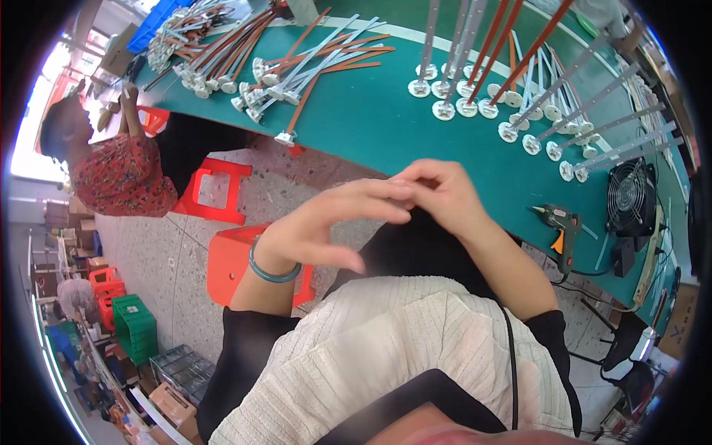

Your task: Use a hot glue gun to attach strips to circular base components on a workshop table.

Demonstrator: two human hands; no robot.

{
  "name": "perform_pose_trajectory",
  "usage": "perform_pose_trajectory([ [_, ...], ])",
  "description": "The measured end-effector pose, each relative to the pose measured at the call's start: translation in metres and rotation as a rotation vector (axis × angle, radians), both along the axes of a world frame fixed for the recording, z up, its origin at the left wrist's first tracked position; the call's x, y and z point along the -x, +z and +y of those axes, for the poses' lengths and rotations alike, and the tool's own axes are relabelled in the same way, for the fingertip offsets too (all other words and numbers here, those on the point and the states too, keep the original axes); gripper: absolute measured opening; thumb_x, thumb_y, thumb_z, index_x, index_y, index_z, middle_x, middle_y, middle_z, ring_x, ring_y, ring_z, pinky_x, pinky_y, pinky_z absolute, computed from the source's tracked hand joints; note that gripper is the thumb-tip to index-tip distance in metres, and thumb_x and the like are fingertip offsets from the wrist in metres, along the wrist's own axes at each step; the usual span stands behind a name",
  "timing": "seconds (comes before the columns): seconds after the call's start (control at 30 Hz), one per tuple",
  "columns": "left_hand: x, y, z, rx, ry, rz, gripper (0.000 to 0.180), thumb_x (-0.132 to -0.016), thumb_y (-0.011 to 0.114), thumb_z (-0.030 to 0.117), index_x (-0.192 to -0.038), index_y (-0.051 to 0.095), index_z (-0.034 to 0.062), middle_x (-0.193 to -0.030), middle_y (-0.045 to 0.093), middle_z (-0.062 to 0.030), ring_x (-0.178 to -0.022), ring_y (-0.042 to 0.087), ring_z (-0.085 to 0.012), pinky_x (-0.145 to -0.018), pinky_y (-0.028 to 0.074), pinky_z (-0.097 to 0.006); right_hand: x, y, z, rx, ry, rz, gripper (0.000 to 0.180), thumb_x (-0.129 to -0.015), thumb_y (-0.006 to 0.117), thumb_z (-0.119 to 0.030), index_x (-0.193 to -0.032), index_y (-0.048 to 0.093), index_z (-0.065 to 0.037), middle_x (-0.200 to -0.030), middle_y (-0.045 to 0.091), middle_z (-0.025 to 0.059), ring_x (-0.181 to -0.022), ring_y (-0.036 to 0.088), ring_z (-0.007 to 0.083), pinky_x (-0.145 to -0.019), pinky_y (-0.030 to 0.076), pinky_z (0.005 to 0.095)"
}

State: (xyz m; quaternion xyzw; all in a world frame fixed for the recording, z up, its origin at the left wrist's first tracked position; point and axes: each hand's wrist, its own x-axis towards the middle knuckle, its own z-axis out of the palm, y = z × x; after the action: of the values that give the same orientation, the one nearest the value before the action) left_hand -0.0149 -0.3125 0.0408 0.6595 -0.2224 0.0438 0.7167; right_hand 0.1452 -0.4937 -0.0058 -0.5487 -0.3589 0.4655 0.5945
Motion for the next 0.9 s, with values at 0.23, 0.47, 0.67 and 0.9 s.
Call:
perform_pose_trajectory([
  [0.23,0.020,0.006,-0.013,-1.097,0.204,0.020,0.045,-0.077,0.081,0.029,-0.120,0.070,0.0185,-0.143,0.054,-0.0107,-0.140,0.043,-0.0341,-0.118,0.026,-0.055,-0.006,0.029,-0.004,-0.165,-0.155,-0.152,0.008,-0.090,0.069,-0.002,-0.096,0.073,0.000,-0.086,0.066,0.0044,-0.074,0.062,0.0106,-0.067,0.050,0.0241],
  [0.47,0.017,-0.001,-0.024,-1.228,0.200,-0.022,0.038,-0.080,0.077,0.026,-0.116,0.069,0.0180,-0.133,0.060,-0.0068,-0.131,0.050,-0.0288,-0.118,0.028,-0.055,0.022,0.028,0.020,-0.032,0.025,-0.496,0.020,-0.081,0.081,-0.014,-0.099,0.076,-0.007,-0.080,0.060,0.0012,-0.069,0.054,0.0097,-0.062,0.045,0.0245],
  [0.67,0.017,-0.014,-0.028,-1.421,0.264,-0.072,0.031,-0.084,0.071,0.025,-0.113,0.069,0.0154,-0.125,0.063,-0.0031,-0.128,0.053,-0.0247,-0.117,0.030,-0.053,0.025,0.017,0.019,-0.068,0.031,-0.426,0.015,-0.083,0.079,-0.014,-0.094,0.075,-0.006,-0.083,0.059,0.0001,-0.071,0.054,0.0086,-0.064,0.043,0.0238],
  [0.9,0.016,-0.014,-0.023,-1.401,0.318,-0.101,0.043,-0.082,0.075,0.023,-0.124,0.067,0.0201,-0.141,0.055,-0.0066,-0.131,0.052,-0.0255,-0.119,0.028,-0.051,0.008,0.011,0.018,-0.116,-0.129,0.147,0.012,-0.100,0.062,-0.017,-0.099,0.063,-0.005,-0.092,0.062,0.0016,-0.076,0.059,0.0096,-0.069,0.048,0.0239],
])
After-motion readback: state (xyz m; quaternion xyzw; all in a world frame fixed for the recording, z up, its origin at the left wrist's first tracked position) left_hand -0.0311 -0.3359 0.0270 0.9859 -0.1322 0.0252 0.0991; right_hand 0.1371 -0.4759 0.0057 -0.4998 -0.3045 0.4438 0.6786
